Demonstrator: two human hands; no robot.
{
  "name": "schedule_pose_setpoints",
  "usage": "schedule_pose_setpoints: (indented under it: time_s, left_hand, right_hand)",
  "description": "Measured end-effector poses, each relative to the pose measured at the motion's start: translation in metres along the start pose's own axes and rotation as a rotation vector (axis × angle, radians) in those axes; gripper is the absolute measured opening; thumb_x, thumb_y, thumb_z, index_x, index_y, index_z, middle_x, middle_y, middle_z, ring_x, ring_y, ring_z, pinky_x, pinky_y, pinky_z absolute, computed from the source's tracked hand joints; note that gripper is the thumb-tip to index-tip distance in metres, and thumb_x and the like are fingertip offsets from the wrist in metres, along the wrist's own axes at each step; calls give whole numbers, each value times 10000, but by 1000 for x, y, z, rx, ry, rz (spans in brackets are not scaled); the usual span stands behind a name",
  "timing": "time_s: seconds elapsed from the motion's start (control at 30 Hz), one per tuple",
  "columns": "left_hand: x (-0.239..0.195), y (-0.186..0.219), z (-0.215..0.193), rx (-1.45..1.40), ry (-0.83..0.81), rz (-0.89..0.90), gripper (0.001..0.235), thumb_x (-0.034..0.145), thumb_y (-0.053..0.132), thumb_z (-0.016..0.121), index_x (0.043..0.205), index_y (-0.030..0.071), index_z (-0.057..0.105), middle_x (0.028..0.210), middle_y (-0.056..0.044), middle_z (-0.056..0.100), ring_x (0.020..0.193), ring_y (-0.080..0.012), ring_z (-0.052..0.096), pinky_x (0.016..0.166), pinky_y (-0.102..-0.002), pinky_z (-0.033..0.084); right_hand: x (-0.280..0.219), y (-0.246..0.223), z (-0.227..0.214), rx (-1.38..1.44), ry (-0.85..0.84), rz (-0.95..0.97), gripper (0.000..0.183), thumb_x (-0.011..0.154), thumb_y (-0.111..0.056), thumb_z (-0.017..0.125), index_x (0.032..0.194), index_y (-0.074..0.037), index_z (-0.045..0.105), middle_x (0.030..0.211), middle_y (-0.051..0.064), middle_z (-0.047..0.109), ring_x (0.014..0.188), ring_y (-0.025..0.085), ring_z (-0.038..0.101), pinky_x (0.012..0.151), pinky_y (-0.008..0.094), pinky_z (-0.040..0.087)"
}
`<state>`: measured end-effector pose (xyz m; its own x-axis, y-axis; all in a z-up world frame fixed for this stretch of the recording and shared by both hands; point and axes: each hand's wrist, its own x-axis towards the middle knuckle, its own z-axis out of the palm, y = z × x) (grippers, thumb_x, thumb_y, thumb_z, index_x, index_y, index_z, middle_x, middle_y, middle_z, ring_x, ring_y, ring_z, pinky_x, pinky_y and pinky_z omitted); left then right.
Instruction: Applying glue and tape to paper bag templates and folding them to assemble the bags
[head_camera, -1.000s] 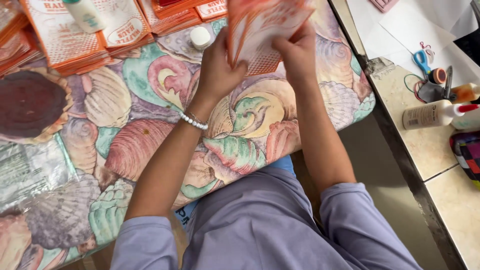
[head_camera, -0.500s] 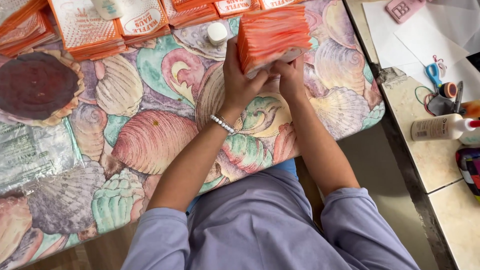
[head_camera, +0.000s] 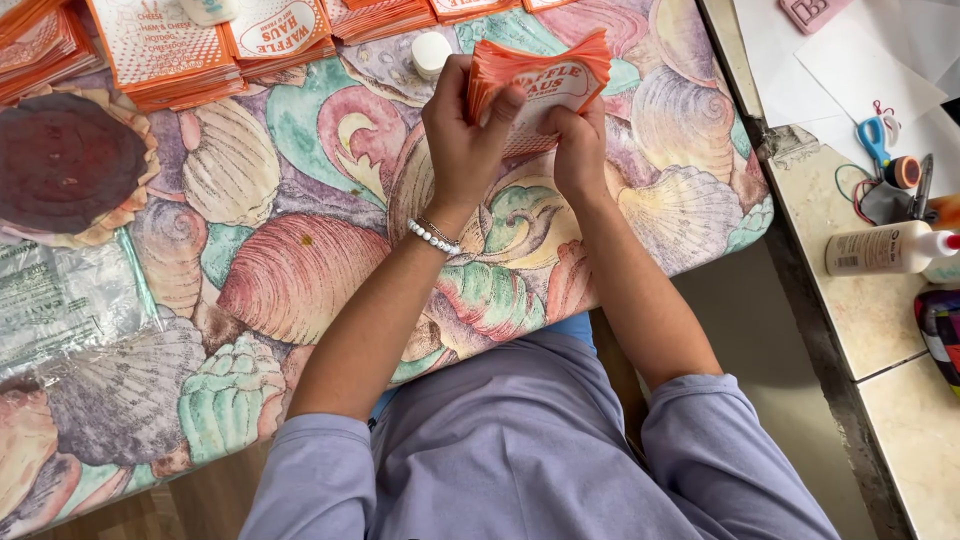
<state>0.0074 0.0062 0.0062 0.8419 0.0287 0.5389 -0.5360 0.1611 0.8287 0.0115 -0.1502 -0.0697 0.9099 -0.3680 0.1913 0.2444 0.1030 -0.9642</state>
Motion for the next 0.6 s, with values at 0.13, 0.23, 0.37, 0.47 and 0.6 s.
schedule_pose_setpoints:
  time_s: [0.13, 0.23, 0.37, 0.47, 0.6]
  left_hand:
    - [2, -11, -1, -9, 87, -32, 491, 919, 501, 674, 721, 155, 387, 663, 70, 338, 653, -78, 299, 593, -242, 270]
    - [4, -12, -2, 3, 148, -38, 514, 909, 468, 698, 694, 160, 348, 641, 72, 319, 648, -77, 291, 590, -254, 289]
    - [8, -11, -5, -41, 181, -67, 443, 890, 486, 713, 725, 162, 461, 676, 72, 420, 670, -76, 369, 601, -236, 333]
    - [11, -10, -10, -99, 135, -118, 416, 887, 539, 722, 870, 192, 494, 673, 99, 351, 614, -32, 281, 534, -225, 221]
    - [16, -1, -14, -127, -16, -115, 338, 906, 349, 802, 1051, 164, 560, 916, 7, 663, 798, -101, 616, 728, -249, 529]
  right_hand:
    - [3, 21, -7, 110, 128, 143, 195, 619, 0, 560, 744, -125, 479, 717, -22, 455, 686, 122, 357, 602, 302, 288]
    - [1, 16, 0, 149, 21, 114, 242, 617, -7, 556, 851, -70, 559, 818, 39, 590, 807, 163, 493, 715, 285, 396]
    - [-5, 4, 6, 1, -112, 48, 411, 694, -64, 544, 1099, -76, 610, 1035, 44, 648, 954, 171, 511, 838, 314, 426]
    - [-9, -2, 11, -41, -211, -51, 347, 768, -84, 540, 1115, -74, 565, 1071, 70, 625, 996, 206, 532, 871, 364, 443]
    - [-7, 8, 10, -59, -156, -52, 259, 763, -44, 537, 1014, -69, 594, 987, 39, 635, 913, 164, 530, 794, 334, 447]
